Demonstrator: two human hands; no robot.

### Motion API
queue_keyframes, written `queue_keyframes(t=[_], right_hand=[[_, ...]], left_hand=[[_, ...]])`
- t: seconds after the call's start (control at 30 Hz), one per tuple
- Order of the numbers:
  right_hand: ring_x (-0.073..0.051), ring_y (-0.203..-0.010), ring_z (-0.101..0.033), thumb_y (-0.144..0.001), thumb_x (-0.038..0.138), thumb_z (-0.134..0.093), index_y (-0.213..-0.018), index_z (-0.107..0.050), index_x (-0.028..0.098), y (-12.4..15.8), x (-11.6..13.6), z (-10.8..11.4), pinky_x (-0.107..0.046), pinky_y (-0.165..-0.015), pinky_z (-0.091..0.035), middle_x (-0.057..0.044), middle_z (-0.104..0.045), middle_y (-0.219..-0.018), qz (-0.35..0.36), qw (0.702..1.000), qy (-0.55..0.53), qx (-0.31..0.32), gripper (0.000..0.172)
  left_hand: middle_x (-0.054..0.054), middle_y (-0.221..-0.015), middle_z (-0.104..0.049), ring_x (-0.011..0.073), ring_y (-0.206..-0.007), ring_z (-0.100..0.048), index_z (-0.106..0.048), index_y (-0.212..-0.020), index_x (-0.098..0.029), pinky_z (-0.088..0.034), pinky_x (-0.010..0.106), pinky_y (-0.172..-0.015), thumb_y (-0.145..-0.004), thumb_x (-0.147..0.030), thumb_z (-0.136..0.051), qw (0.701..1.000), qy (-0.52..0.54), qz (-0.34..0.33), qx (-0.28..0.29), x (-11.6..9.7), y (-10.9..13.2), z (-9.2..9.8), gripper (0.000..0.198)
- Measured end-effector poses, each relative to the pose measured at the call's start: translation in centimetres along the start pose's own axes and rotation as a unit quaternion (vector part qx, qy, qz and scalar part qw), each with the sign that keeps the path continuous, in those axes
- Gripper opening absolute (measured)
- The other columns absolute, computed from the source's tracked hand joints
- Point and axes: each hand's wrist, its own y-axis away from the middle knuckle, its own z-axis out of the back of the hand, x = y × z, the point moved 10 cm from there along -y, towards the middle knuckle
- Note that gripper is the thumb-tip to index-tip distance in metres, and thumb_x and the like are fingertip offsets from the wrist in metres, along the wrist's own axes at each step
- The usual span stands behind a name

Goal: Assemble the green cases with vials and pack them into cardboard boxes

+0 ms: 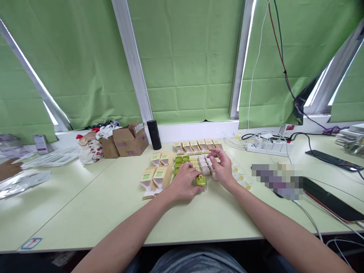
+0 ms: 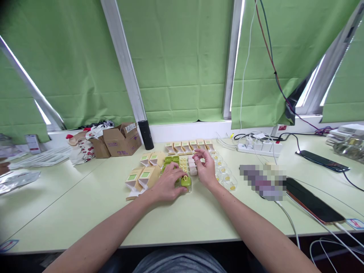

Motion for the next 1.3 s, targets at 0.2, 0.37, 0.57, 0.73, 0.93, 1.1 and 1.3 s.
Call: queue_keyframes(t=[0.2, 0.37, 0.57, 0.73, 0.93, 1.1, 1.3], right_hand=[[-0.021, -0.083, -0.063, -0.090, 0.043, -0.068, -0.113, -0.068, 0.023, 0.0, 0.3, -0.1, -0.028, -0.056, -0.043, -0.006, -0.071, -0.094, -0.005, 1.000, -0.003, -0.001, 0.031], [-0.021, -0.083, -0.064, -0.091, 0.043, -0.068, -0.113, -0.068, 0.022, 0.0, 0.6, 0.1, -0.029, -0.059, -0.046, -0.006, -0.072, -0.094, 0.003, 1.000, -0.006, -0.009, 0.031], [-0.021, -0.082, -0.064, -0.093, 0.045, -0.067, -0.113, -0.068, 0.023, 0.0, 0.3, -0.1, -0.030, -0.059, -0.048, -0.006, -0.072, -0.093, 0.004, 1.000, 0.002, -0.007, 0.030], [-0.023, -0.085, -0.067, -0.094, 0.044, -0.066, -0.112, -0.068, 0.023, 0.0, 0.3, -0.4, -0.032, -0.063, -0.050, -0.006, -0.073, -0.092, 0.011, 1.000, 0.009, -0.001, 0.028], [-0.024, -0.089, -0.068, -0.093, 0.045, -0.067, -0.109, -0.069, 0.023, 0.0, 0.6, -0.3, -0.034, -0.069, -0.050, -0.006, -0.074, -0.089, 0.023, 1.000, 0.019, -0.003, 0.027], [-0.024, -0.086, -0.066, -0.094, 0.046, -0.067, -0.109, -0.069, 0.023, 0.0, 0.5, -0.3, -0.035, -0.070, -0.050, -0.006, -0.074, -0.089, 0.017, 1.000, 0.019, 0.000, 0.028], [-0.023, -0.085, -0.065, -0.094, 0.045, -0.066, -0.111, -0.069, 0.023, -0.1, 0.7, -0.3, -0.033, -0.068, -0.049, -0.005, -0.073, -0.089, 0.017, 1.000, 0.023, 0.002, 0.028]], left_hand=[[0.011, -0.113, -0.073, 0.0426, -0.127, -0.052, -0.073, -0.116, -0.028, -0.044, 0.060, -0.108, -0.077, -0.043, -0.089, 1.000, -0.021, 0.011, 0.010, 0.6, 0.1, -0.2, 0.044], [0.012, -0.134, -0.069, 0.0421, -0.143, -0.041, -0.068, -0.129, -0.027, -0.037, 0.066, -0.118, -0.097, -0.046, -0.068, 0.998, -0.029, 0.026, -0.051, 2.6, -0.9, 2.9, 0.037], [0.014, -0.141, -0.064, 0.0391, -0.138, -0.040, -0.069, -0.128, -0.024, -0.035, 0.065, -0.120, -0.095, -0.025, -0.056, 0.982, -0.138, 0.100, -0.077, 9.3, -3.9, 7.0, 0.036], [0.018, -0.136, -0.065, 0.0398, -0.137, -0.043, -0.074, -0.124, -0.020, -0.039, 0.060, -0.116, -0.088, -0.024, -0.055, 0.963, -0.201, 0.166, 0.066, 15.3, -6.7, 5.2, 0.040], [0.014, -0.136, -0.068, 0.0392, -0.136, -0.046, -0.079, -0.111, -0.027, -0.034, 0.060, -0.118, -0.086, -0.034, -0.059, 0.946, -0.199, 0.219, 0.133, 19.0, -8.9, 1.9, 0.033], [0.015, -0.141, -0.068, 0.0407, -0.137, -0.047, -0.079, -0.105, -0.023, -0.030, 0.066, -0.117, -0.097, -0.040, -0.045, 0.937, -0.192, 0.248, 0.153, 19.8, -9.4, 0.5, 0.038], [0.014, -0.137, -0.070, 0.0405, -0.135, -0.050, -0.076, -0.106, -0.023, -0.033, 0.064, -0.116, -0.099, -0.042, -0.044, 0.937, -0.182, 0.260, 0.148, 19.9, -9.4, 1.4, 0.038]])
